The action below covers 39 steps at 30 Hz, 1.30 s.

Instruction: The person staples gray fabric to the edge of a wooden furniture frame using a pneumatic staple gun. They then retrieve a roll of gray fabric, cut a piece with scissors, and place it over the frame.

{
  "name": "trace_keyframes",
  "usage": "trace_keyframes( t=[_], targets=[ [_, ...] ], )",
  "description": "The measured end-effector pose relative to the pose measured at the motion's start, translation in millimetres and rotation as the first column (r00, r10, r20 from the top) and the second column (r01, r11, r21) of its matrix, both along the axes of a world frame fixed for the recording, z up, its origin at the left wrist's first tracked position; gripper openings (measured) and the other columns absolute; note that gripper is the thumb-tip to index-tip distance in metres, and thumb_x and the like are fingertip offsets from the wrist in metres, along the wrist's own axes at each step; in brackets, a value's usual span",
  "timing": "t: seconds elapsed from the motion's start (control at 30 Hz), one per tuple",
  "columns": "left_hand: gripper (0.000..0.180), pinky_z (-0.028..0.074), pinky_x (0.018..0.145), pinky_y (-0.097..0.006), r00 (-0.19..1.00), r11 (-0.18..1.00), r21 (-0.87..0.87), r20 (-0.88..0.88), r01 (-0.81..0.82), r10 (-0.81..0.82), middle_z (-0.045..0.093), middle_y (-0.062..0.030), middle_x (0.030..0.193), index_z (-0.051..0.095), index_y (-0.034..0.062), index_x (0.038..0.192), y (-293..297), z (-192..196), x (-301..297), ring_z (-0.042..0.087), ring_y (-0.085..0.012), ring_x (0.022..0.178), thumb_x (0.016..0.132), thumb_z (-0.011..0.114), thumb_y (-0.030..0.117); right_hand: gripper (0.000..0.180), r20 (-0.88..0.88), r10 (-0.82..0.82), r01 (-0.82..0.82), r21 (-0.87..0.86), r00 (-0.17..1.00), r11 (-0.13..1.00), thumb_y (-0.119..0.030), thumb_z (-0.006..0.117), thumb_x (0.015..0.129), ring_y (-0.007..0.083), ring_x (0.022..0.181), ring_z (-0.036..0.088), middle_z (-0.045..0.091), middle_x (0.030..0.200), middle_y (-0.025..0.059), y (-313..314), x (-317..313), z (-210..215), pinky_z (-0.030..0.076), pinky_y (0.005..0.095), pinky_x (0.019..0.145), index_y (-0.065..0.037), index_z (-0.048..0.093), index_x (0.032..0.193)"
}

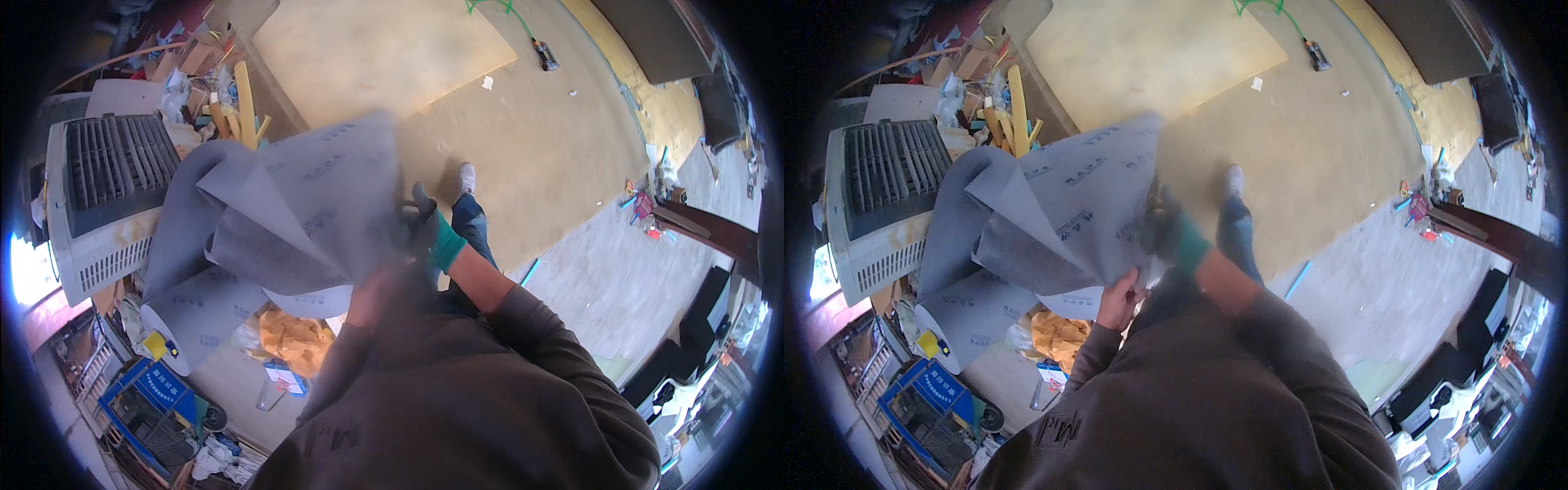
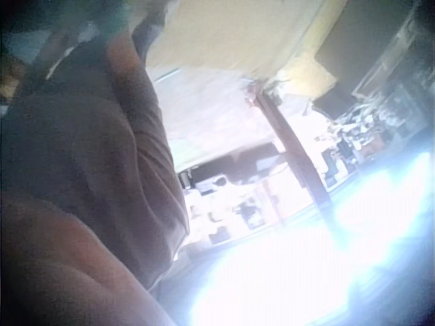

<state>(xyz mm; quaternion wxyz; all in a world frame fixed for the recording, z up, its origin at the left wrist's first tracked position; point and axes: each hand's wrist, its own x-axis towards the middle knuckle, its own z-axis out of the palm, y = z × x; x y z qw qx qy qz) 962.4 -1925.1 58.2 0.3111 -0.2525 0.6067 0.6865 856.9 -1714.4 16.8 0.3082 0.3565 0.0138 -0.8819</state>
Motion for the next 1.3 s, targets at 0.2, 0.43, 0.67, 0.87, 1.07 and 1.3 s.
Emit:
trace_keyframes(
  t=[0.2, 0.43, 0.67, 0.87, 1.07, 1.3],
  targets=[
    [0.029, 0.049, 0.072, -0.032, 0.994, 0.998, -0.007, 0.084, -0.065, 0.066, 0.06, -0.0057, 0.084, 0.064, -0.0006, 0.109, 17.6, 34.9, -24.1, 0.054, -0.0166, 0.07, 0.102, 0.068, 0.027, 0.065, 0.018, 0.017, -0.019, 0.126, 1.0, 0.992, -0.076, 0.066, 0.088, 0.022, 0.084, 0.065, 0.064, 0.101, 0.0088, 17.1, -66.4, -20.0, 0.057, 0.037, 0.074, -0.016, 0.06, 0.112],
    [0.017, 0.042, 0.064, -0.029, 0.948, 0.962, 0.006, 0.17, -0.273, 0.268, 0.059, -0.0028, 0.079, 0.064, 0.0037, 0.103, 42.7, 88.2, -69.3, 0.053, -0.015, 0.068, 0.099, 0.068, 0.019, 0.048, 0.086, 0.039, -0.036, -0.036, 0.996, 0.999, -0.066, 0.076, 0.086, 0.0187, 0.076, 0.061, 0.064, 0.084, 0.0019, 31.1, -146.5, -44.4, 0.053, 0.0314, 0.065, -0.018, 0.068, 0.09],
    [0.042, 0.046, 0.062, -0.028, 0.873, 0.9, -0.141, 0.22, -0.412, 0.434, 0.072, -0.0093, 0.103, 0.059, 0.0016, 0.13, 52.1, 123.8, -91.3, 0.068, -0.0173, 0.08, 0.095, 0.073, 0.019, 0.071, -0.02, 0.125, -0.123, 0.077, 0.992, 0.989, -0.077, 0.057, 0.093, 0.0176, 0.087, 0.061, 0.065, 0.104, 0.005, 31.9, -207.1, -60.9, 0.051, 0.0307, 0.065, -0.015, 0.06, 0.127],
    [0.042, 0.043, 0.055, -0.027, 0.897, 0.909, -0.204, 0.187, -0.364, 0.402, 0.074, -0.0125, 0.099, 0.06, 0.0016, 0.128, 43.2, 128.8, -87.5, 0.066, -0.0162, 0.07, 0.095, 0.074, 0.024, 0.061, 0.061, 0.132, -0.13, -0.039, 0.989, 0.991, -0.068, 0.05, 0.1, 0.0213, 0.087, 0.061, 0.064, 0.106, 0.0065, 24.2, -234.4, -65.7, 0.053, 0.0341, 0.066, -0.015, 0.059, 0.127],
    [0.043, 0.045, 0.053, -0.026, 0.834, 0.864, -0.04, 0.244, -0.502, 0.495, 0.074, -0.0106, 0.101, 0.06, 0.001, 0.128, 23.5, 140.9, -84.2, 0.068, -0.0159, 0.072, 0.094, 0.075, 0.023, 0.046, 0.055, 0.045, -0.045, 0.002, 0.997, 0.999, -0.059, 0.048, 0.104, 0.0241, 0.086, 0.06, 0.061, 0.109, 0.0046, -0.7, -265.6, -80.4, 0.055, 0.0363, 0.072, -0.02, 0.059, 0.124],
    [0.039, 0.056, 0.061, -0.027, 0.842, 0.863, -0.059, 0.194, -0.502, 0.503, 0.073, -0.0034, 0.107, 0.067, 0.0089, 0.125, -16.0, 159.6, -96.2, 0.071, -0.015, 0.077, 0.09, 0.08, 0.019, 0.038, -0.031, 0.076, -0.064, 0.274, 0.997, 0.96, -0.057, 0.051, 0.103, 0.0216, 0.082, 0.059, 0.06, 0.098, 0.0021, -22.5, -315.2, -85.0, 0.054, 0.0368, 0.075, -0.02, 0.058, 0.111]
  ],
)
